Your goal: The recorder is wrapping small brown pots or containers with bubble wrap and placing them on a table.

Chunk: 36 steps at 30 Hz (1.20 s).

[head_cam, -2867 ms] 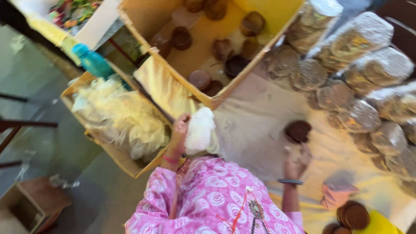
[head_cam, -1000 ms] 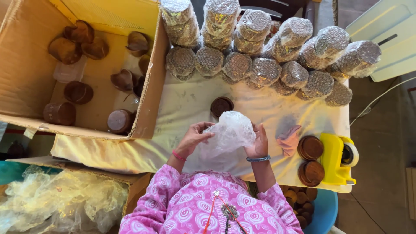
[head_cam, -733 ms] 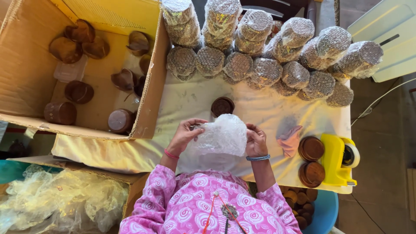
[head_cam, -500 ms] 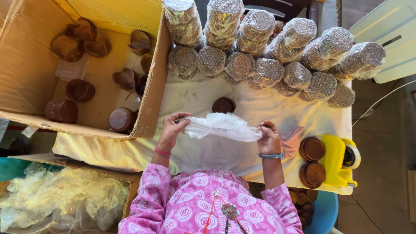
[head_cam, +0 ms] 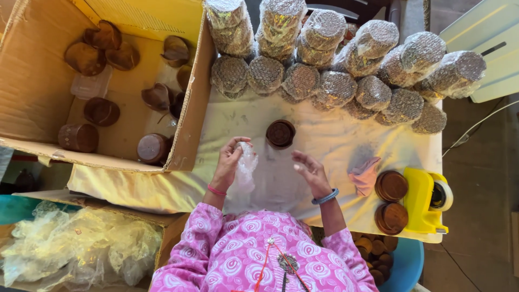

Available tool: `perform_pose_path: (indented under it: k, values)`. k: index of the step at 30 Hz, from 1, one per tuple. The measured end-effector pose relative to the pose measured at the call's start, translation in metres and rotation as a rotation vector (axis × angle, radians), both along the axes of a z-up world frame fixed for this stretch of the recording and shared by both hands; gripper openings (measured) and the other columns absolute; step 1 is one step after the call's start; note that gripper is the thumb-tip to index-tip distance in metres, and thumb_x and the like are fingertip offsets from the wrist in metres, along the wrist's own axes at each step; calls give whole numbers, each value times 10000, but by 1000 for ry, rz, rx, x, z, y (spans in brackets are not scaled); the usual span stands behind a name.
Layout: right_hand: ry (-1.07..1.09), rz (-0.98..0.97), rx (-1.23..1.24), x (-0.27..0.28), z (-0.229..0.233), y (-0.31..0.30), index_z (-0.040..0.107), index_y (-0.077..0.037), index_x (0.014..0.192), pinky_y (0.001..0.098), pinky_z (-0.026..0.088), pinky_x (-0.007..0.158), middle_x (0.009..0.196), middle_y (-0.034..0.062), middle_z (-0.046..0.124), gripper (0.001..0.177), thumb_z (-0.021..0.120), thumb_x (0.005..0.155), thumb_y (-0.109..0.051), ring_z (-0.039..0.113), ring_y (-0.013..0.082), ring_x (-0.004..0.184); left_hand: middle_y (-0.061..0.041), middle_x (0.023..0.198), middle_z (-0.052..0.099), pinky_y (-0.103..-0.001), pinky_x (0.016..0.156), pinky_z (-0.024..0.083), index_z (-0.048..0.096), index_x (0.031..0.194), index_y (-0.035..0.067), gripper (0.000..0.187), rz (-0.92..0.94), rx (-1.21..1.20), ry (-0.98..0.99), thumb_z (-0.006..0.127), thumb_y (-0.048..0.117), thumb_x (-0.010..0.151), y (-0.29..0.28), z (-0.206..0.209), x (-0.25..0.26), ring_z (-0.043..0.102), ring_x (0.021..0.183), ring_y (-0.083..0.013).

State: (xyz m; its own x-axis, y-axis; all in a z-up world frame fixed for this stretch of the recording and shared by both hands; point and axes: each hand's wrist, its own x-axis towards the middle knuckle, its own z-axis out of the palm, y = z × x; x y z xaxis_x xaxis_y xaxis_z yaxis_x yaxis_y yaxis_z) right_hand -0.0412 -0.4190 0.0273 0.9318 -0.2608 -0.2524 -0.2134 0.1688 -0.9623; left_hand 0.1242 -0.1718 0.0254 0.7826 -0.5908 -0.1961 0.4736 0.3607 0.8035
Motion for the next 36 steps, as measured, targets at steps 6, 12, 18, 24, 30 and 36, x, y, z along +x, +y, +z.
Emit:
perform_pose_path:
  k: [6,12,18,24,30,36]
  values:
    - [-4,131,73,29,3,47,643,9,1301,297,530,1011,1215,59,714,389,691,975,-198,655,140,1148,-72,1098,691,-303,820,596,567,1349,29,302,8,38,10,498,97,1063,-17,18,-6,708,932,-153]
    - [34,61,265,34,-50,79,676,-5,1097,251,517,788,943,-6,681,202,740,986,-161,616,75,854,-40,1158,683,-252,861,578,527,1368,22,337,40,49,-102,513,85,1037,-25,11,-8,682,1006,-96]
    - [-28,-171,108,32,-17,63,673,-23,1010,197,489,758,912,-49,671,94,696,963,-101,593,16,830,-15,868,622,-235,644,471,661,1248,19,320,125,496,-483,712,152,961,-13,19,-6,545,771,-42]
    - [-8,-151,-125,20,-15,52,662,0,989,181,428,632,820,-66,604,122,691,992,-118,509,5,721,-106,763,699,-300,599,508,746,1007,38,180,178,809,-678,781,183,906,-4,35,-10,654,637,-138]
    - [-21,-215,-178,18,9,60,685,22,1050,168,484,671,846,-58,663,207,755,933,-134,574,0,752,-83,882,749,-298,648,544,749,1035,54,169,347,778,-694,769,166,909,2,49,-8,697,710,-152]
    - [-74,-345,-128,21,-1,56,695,20,1095,162,475,685,880,-69,664,237,771,907,-104,570,-4,766,-68,916,744,-296,637,517,760,1053,70,151,388,821,-677,771,152,926,-4,36,-10,644,689,-154]
